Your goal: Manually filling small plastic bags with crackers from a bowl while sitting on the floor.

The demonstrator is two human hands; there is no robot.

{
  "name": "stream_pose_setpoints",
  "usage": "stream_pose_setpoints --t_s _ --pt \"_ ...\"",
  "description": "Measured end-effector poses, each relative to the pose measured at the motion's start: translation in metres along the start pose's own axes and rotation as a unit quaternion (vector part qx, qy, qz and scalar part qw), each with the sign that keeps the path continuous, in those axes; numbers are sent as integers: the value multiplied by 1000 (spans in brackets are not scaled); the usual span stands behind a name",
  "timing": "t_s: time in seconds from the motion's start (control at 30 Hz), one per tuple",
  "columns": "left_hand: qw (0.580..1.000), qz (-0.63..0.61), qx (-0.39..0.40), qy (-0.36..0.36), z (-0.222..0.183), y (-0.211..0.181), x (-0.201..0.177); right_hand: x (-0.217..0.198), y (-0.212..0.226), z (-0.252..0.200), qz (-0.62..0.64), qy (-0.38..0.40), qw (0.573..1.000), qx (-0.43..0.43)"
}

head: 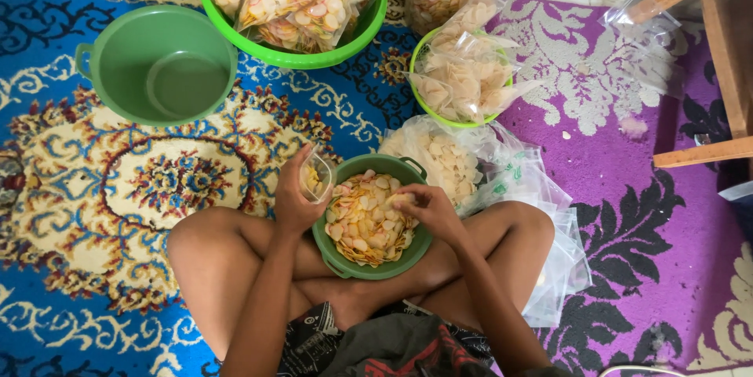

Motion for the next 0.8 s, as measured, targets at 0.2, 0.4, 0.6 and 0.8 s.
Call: stream_pose_setpoints --t_s 0.2,0.4,0.6,0.8 --pt "995 8 91 -48 4 -23 -2 22 14 19 165 -36 986 -9" --pt "991 28 128 -15 2 -27 -1 68 83 20 160 -21 984 -74" --pt "985 54 159 -34 1 -23 -3 85 97 25 -74 -51 985 -147" --pt "989 26 143 -28 4 -28 -4 88 130 16 -126 -30 974 -187"
Point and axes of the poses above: each hand's wrist, its own z-axis towards the middle knuckle, its own x-axis out of the palm, y = z × x, the point moved 5 cm from there along z, towards the middle knuckle, and after that the axes turned 5 degrees about -y, right-handed, at the moved point
